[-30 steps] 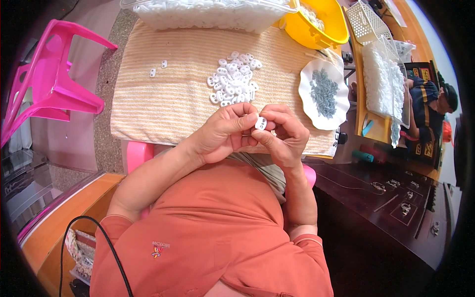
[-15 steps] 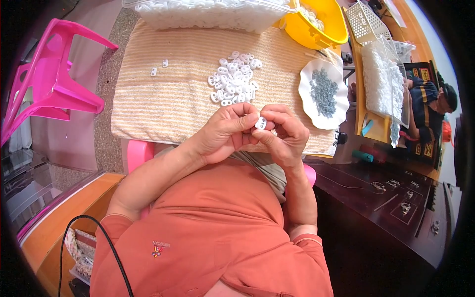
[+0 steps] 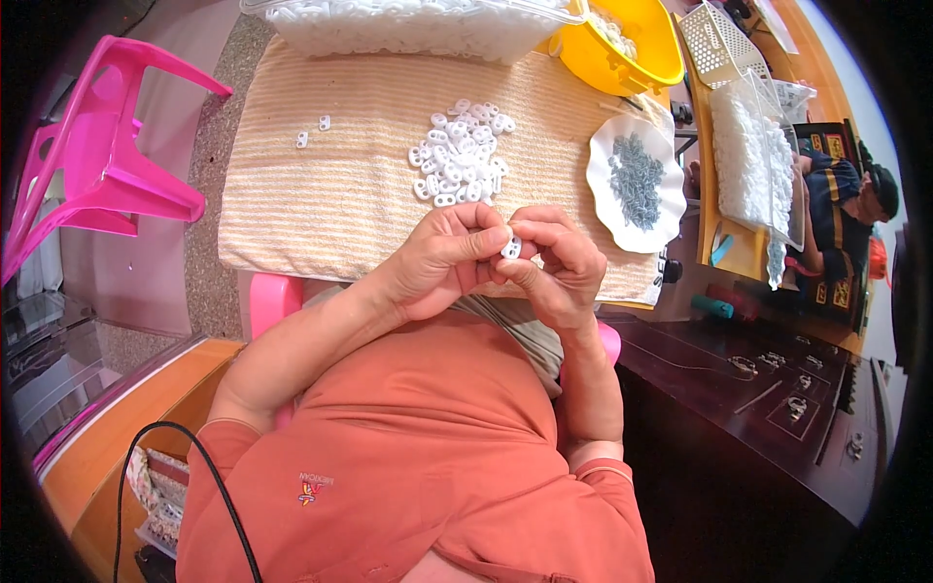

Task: Manually assembling small white plastic components by inserting metal pins using a small manual tool.

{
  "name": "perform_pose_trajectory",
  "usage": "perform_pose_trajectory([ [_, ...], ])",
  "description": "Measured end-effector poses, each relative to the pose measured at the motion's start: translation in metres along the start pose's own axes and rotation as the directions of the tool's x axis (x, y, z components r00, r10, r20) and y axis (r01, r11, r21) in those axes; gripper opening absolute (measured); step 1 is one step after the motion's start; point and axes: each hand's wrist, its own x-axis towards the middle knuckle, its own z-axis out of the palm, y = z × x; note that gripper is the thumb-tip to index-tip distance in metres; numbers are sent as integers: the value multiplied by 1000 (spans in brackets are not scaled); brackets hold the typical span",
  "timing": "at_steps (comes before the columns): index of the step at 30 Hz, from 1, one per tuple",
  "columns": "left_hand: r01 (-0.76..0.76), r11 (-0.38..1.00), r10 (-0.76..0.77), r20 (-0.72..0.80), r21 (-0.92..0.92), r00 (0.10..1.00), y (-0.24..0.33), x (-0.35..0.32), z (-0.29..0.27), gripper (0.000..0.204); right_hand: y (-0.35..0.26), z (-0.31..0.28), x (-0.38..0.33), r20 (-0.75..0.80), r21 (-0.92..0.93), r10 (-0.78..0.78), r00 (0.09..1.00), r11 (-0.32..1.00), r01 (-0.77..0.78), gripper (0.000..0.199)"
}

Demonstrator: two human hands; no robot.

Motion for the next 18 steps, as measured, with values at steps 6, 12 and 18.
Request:
perform_pose_trajectory([
  [6, -4, 1000, 4, 11, -29, 1000, 0, -1, 4, 8, 2, 0, -1, -5, 14, 7, 1000, 1000, -7, 30],
  [12, -4, 1000, 4, 8, -8, 1000, 4, 2, 11, 12, 10, -4, -1, 10, 115, -6, 1000, 993, 5, 37],
  [18, -41, 978, 73, -152, 204, 986, 4, 0, 13, 12, 21, -1, 1, -69, 29, -101, 992, 994, 104, 30],
])
